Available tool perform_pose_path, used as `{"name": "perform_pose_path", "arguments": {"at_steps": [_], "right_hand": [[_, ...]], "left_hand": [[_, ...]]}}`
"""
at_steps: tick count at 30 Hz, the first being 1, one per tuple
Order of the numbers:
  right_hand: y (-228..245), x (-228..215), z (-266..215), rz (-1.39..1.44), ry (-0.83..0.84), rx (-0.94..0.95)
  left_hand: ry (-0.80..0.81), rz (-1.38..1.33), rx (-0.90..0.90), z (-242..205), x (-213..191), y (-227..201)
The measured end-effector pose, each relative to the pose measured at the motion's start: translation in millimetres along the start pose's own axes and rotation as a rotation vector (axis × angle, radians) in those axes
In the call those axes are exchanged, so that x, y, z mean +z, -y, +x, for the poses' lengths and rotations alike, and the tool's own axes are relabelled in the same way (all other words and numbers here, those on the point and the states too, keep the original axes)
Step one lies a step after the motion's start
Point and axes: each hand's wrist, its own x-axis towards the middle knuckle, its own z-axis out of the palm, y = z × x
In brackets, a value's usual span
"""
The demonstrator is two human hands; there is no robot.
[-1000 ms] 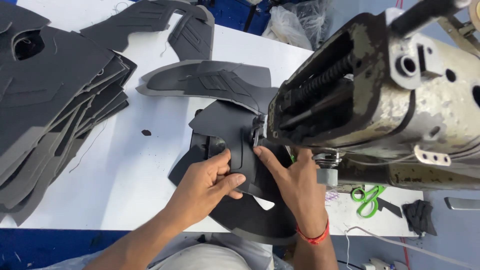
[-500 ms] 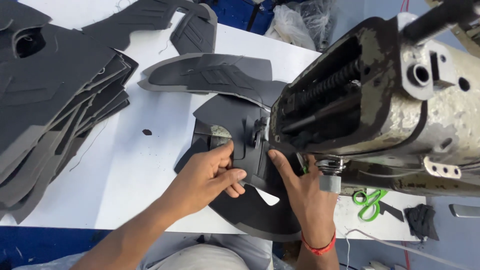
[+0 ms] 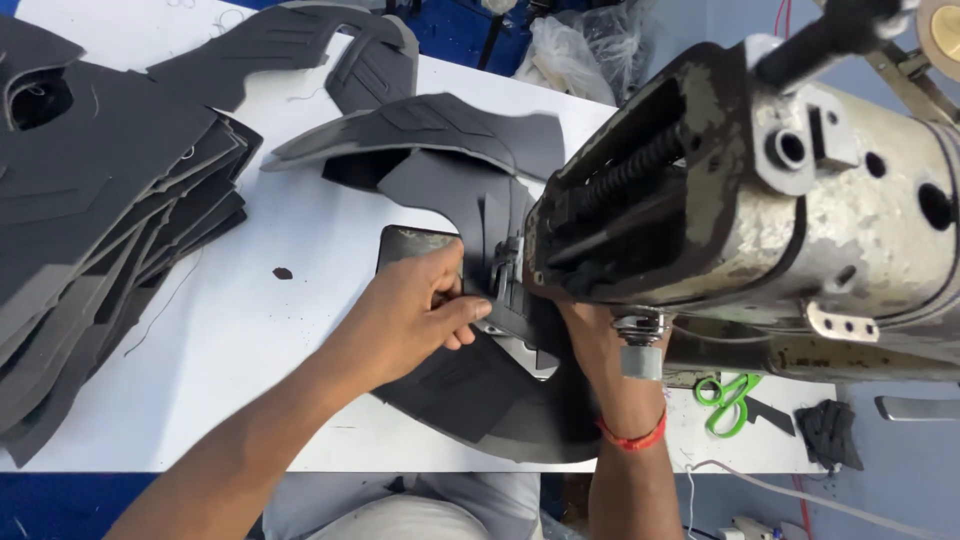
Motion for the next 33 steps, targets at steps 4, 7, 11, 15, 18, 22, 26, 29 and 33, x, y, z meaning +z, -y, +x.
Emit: {"name": "perform_pose_path", "arguments": {"at_steps": [4, 7, 11, 15, 18, 22, 26, 29, 33], "right_hand": [[-7.0, 30.8, -7.0, -0.062, 0.078, 0.049], [-11.1, 45.6, -2.7, -0.017, 0.114, 0.084], [-17.9, 53.5, -0.9, -0.063, -0.051, 0.006], [-17.7, 54.0, 5.4, -0.049, -0.039, 0.046], [-21.4, 67.7, 0.9, -0.071, -0.135, -0.016], [-19.8, 79.0, -8.4, 0.137, -0.075, 0.077], [-17.2, 87.4, -22.9, 0.399, 0.01, 0.193], [-16.9, 102.0, -35.1, 0.158, 0.129, 0.13], [-14.7, 121.9, -53.0, 0.194, 0.17, 0.197]], "left_hand": [[-0.015, 0.028, 0.05, 4.7, -4.1, -7.3], [-0.025, 0.019, 0.045, 7.5, -3.7, -7.9], [-0.083, -0.02, 0.057, 7.6, 1.1, -10.0], [-0.101, -0.01, 0.071, 9.6, 1.7, -8.4], [-0.104, -0.009, 0.051, 13.8, 1.4, -3.0], [-0.108, 0.008, 0.058, 12.2, 2.3, -2.5], [-0.106, 0.111, 0.093, 6.1, 0.3, -13.8], [-0.097, 0.167, 0.096, 9.7, -1.4, -11.7], [-0.077, 0.275, 0.147, 13.9, -12.9, -16.2]]}}
